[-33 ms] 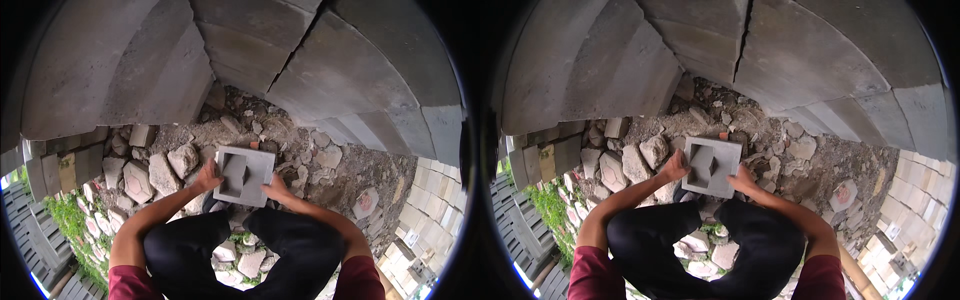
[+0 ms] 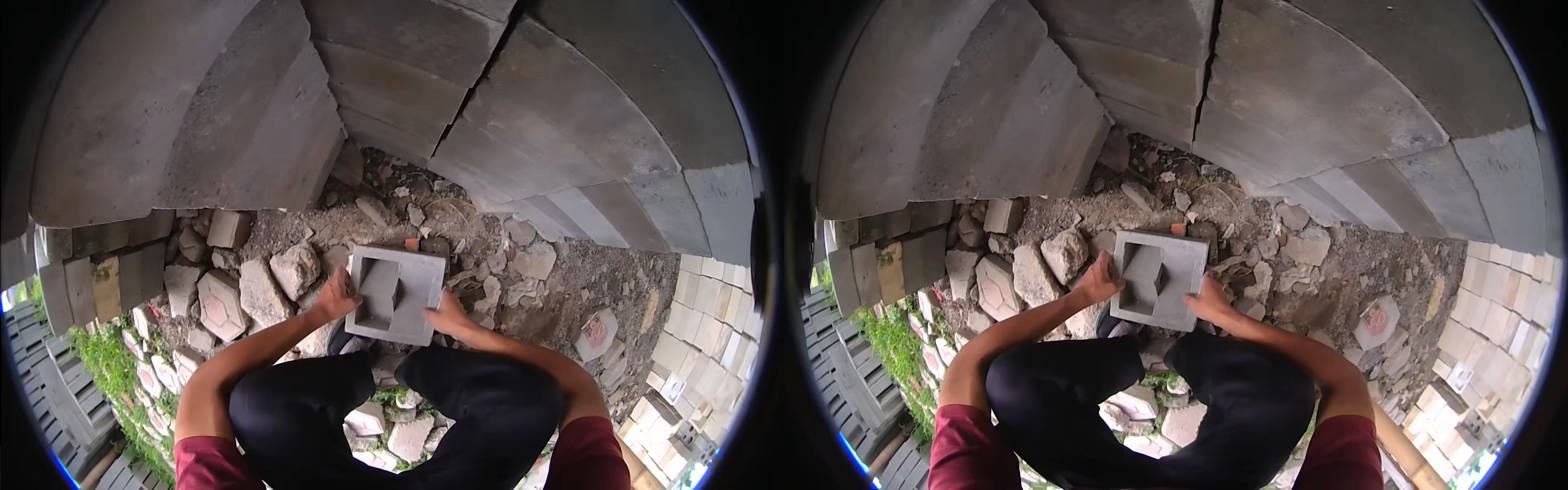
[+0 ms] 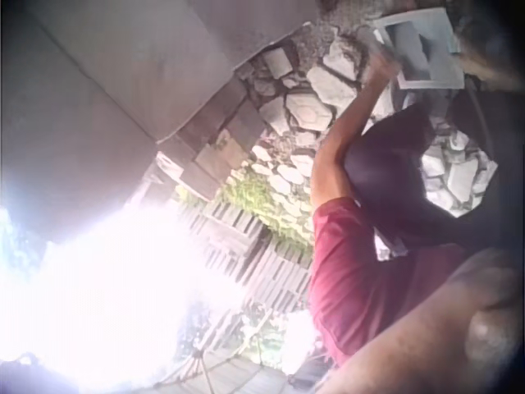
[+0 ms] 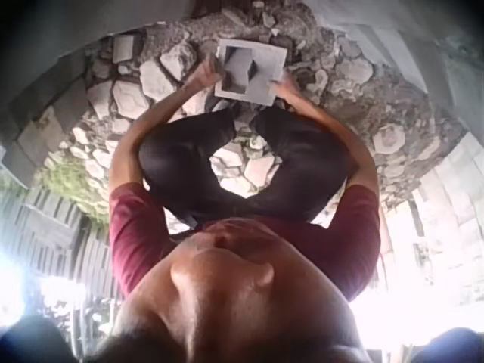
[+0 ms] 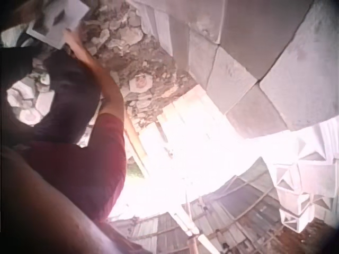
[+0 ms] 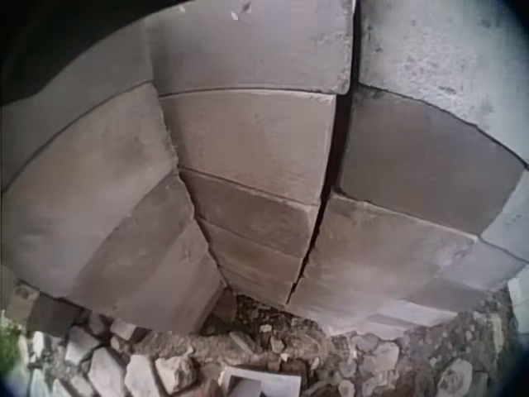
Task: The person stacks hollow concrete blocks by picking them up from the ground and placing them onto an existing pile, aligning them vertically.
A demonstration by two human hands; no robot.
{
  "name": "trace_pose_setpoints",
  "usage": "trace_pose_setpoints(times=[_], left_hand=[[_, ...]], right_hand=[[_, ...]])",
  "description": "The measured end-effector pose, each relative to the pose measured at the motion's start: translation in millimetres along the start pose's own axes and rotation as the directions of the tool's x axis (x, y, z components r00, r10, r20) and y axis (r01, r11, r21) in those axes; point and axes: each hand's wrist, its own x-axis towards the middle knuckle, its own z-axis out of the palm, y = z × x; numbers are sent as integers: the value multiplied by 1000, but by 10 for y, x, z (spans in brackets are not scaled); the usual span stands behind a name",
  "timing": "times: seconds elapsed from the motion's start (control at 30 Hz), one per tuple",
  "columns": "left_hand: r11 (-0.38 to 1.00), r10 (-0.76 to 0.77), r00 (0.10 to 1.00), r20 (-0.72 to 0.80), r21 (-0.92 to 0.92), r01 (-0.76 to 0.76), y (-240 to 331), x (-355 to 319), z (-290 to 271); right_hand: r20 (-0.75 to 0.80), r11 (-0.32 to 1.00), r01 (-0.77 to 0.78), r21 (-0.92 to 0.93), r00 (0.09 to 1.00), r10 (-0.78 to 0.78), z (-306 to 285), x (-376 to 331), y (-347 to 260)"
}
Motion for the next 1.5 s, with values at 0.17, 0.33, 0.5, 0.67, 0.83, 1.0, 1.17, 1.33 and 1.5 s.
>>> trace_pose_setpoints(times=[0.17, 0.33, 0.5, 0.67, 0.83, 1.0, 1.17, 1.33, 1.5], left_hand=[[995, 26, 998, 59, -96, -20, 146, -27, 245], [977, 189, 981, -33, -98, -191, -29, 34, 182], [977, 187, 980, -70, -88, -193, 17, 144, 15], [992, 121, 991, 65, 16, -122, 65, 118, -193], [984, 71, 981, 181, 148, -99, 100, 207, -410], [986, 71, 995, 77, 148, -82, 266, 475, -732], [983, 97, 995, 0, -156, -96, 138, 522, -568], [996, 89, 994, -67, 16, -88, -19, 208, -229], [986, 128, 987, -103, -97, -138, 97, 185, -76]], right_hand=[[-46, 1000, -22, 11, 999, 22, -172, -151, 21], [-1, 992, -76, 102, 997, 77, -231, -128, -257], [-109, 999, 33, 13, 994, -31, 41, 243, 186], [257, 997, -47, -53, 965, 59, -301, 267, -377], [27, 790, 110, -604, 993, -118, -911, 735, -1067], [25, 807, 407, -427, 898, -439, -411, 1752, -1205], [10, 704, 366, -609, 891, -455, -74, 1933, -1181], [-319, 879, 205, -431, 876, -361, -732, 1727, -696], [-266, 972, -49, 231, 958, 111, -1300, 1549, 114]])
